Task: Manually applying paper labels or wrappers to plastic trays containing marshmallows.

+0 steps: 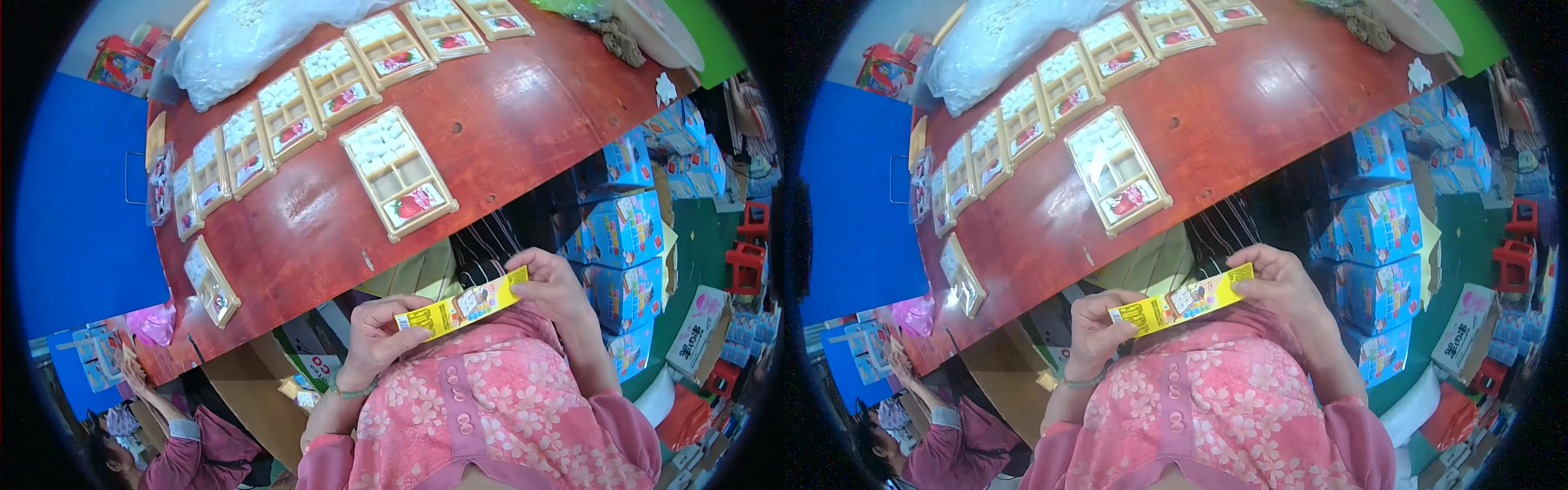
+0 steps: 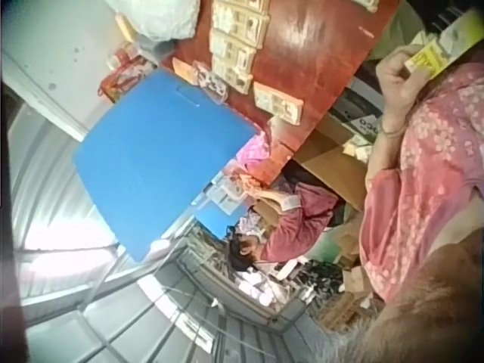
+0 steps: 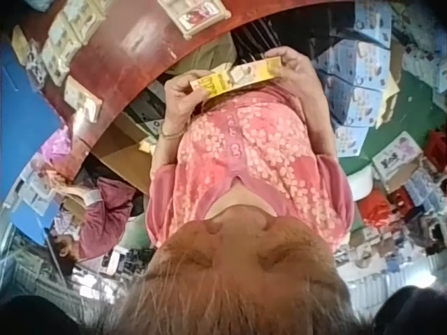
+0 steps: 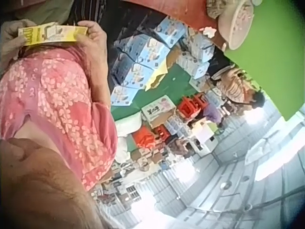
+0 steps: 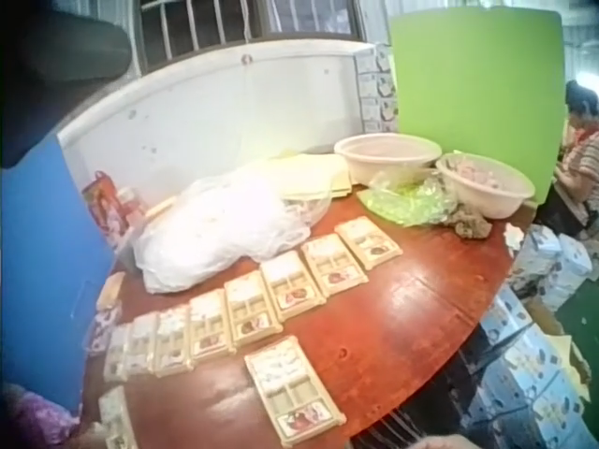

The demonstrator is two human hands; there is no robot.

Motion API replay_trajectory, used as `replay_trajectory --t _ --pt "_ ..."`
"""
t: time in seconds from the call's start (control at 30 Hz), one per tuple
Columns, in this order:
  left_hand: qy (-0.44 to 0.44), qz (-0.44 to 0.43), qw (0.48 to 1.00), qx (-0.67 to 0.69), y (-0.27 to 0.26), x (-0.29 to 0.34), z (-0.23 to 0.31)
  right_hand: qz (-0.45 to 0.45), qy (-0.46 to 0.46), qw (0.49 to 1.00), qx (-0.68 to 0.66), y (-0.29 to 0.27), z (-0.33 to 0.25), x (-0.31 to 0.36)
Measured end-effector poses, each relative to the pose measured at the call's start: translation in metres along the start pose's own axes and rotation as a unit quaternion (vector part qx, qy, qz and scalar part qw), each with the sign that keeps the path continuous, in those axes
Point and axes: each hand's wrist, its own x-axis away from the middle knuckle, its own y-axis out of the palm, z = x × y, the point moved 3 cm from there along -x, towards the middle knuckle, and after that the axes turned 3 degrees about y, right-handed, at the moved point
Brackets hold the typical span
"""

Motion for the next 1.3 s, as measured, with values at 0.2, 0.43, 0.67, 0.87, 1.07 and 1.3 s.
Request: replay_trajectory --t 0.2,0.43,0.67,0.87,1.07,1.3 --pt "0.042 0.084 0.992 -0.087 0.006 -0.019 0.050 0.054 -0.143 0.981 0.118 0.041 -0.067 -0.003" --pt "0.069 0.218 0.952 -0.203 -0.030 -0.066 0.071 0.029 -0.232 0.937 0.258 0.083 -0.116 -0.069" --pt "0.068 0.250 0.954 -0.150 -0.048 -0.085 0.062 0.022 -0.256 0.865 0.431 0.081 -0.128 -0.106" --pt "0.043 0.249 0.954 -0.158 -0.052 -0.087 0.059 0.019 -0.233 0.865 0.444 0.081 -0.129 -0.116" --pt "0.042 0.243 0.948 -0.199 -0.049 -0.092 0.060 0.021 -0.214 0.878 0.428 0.078 -0.129 -0.118" --pt "0.033 0.256 0.944 -0.207 -0.046 -0.095 0.061 0.032 -0.198 0.881 0.429 0.077 -0.129 -0.121"
